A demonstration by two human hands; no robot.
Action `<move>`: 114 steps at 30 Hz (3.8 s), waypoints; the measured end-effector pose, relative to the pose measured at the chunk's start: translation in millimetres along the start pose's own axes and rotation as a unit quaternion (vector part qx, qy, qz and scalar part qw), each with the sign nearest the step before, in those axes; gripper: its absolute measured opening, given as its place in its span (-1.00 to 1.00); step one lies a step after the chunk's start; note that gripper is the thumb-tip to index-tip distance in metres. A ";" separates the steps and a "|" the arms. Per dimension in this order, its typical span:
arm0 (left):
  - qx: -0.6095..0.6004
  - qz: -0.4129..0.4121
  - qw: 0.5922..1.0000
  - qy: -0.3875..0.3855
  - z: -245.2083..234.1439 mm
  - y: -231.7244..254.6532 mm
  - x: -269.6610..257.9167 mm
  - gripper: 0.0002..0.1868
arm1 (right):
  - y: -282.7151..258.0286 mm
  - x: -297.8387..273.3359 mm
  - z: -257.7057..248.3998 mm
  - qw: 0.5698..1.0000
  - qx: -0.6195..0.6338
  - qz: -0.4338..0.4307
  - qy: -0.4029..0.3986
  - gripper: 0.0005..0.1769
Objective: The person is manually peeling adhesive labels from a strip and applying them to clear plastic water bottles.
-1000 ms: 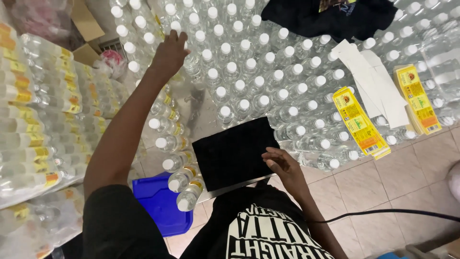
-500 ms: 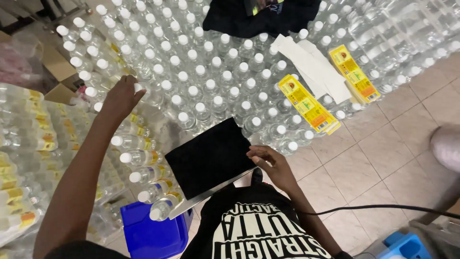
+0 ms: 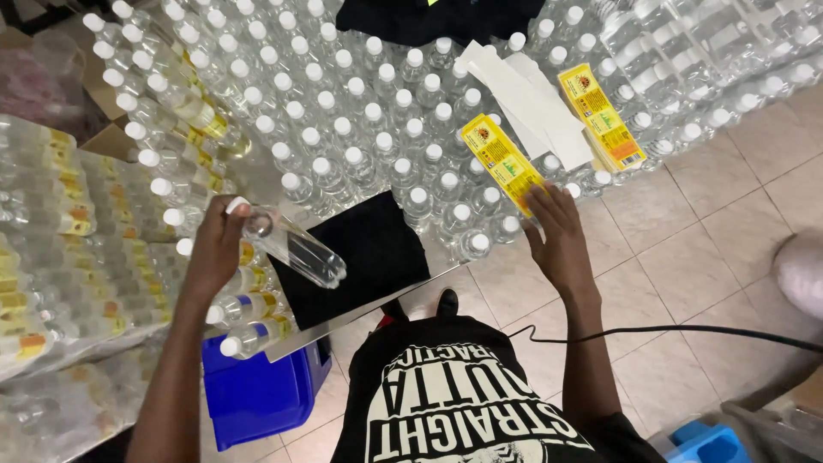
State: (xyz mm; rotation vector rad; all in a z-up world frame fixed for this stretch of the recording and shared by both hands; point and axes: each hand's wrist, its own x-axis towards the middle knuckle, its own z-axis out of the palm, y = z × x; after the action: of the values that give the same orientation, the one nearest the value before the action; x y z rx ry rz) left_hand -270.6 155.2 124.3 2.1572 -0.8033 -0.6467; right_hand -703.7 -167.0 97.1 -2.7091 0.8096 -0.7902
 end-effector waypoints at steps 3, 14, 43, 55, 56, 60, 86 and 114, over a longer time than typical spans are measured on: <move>-0.050 -0.062 0.996 -0.028 51.7 -25.2 -5.5 -0.37 | 21.1 -8.7 7.8 0.999 0.033 -0.010 -0.003 -0.65; -0.126 -0.125 0.979 -0.099 172.6 -78.6 26.8 -0.31 | 47.4 -1.9 4.3 0.995 0.002 -0.100 0.031 -0.83; -0.182 -0.080 0.979 0.054 199.5 -5.8 -100.5 -0.61 | 40.7 -17.1 16.0 0.985 -0.049 -0.117 0.115 -0.86; -0.352 -0.002 0.934 0.057 207.1 18.5 -105.7 -0.51 | 2.4 -8.4 -23.3 0.963 0.098 -0.049 0.245 -0.82; -0.346 -0.015 0.936 0.068 202.7 26.0 -108.7 -0.61 | -8.9 -7.6 -28.8 0.954 0.135 -0.047 0.264 -0.84; -0.301 -0.015 0.950 0.083 215.7 15.8 -106.8 -0.66 | -57.5 -5.2 -39.6 0.908 0.307 -0.023 0.285 -0.89; -0.432 0.073 0.888 0.138 164.2 127.9 -141.2 -0.80 | -197.4 -10.9 9.9 0.959 0.217 -0.110 0.144 -0.43; -0.416 0.077 0.903 0.080 185.1 94.0 -136.1 -0.74 | -165.3 -38.3 33.7 0.771 0.569 0.282 0.045 -0.85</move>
State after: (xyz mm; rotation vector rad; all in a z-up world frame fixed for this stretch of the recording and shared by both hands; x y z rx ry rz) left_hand -515.5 116.6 111.3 1.3274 -0.4694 -0.5776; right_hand -638.2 -7.2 107.8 -1.2641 0.7276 -0.8477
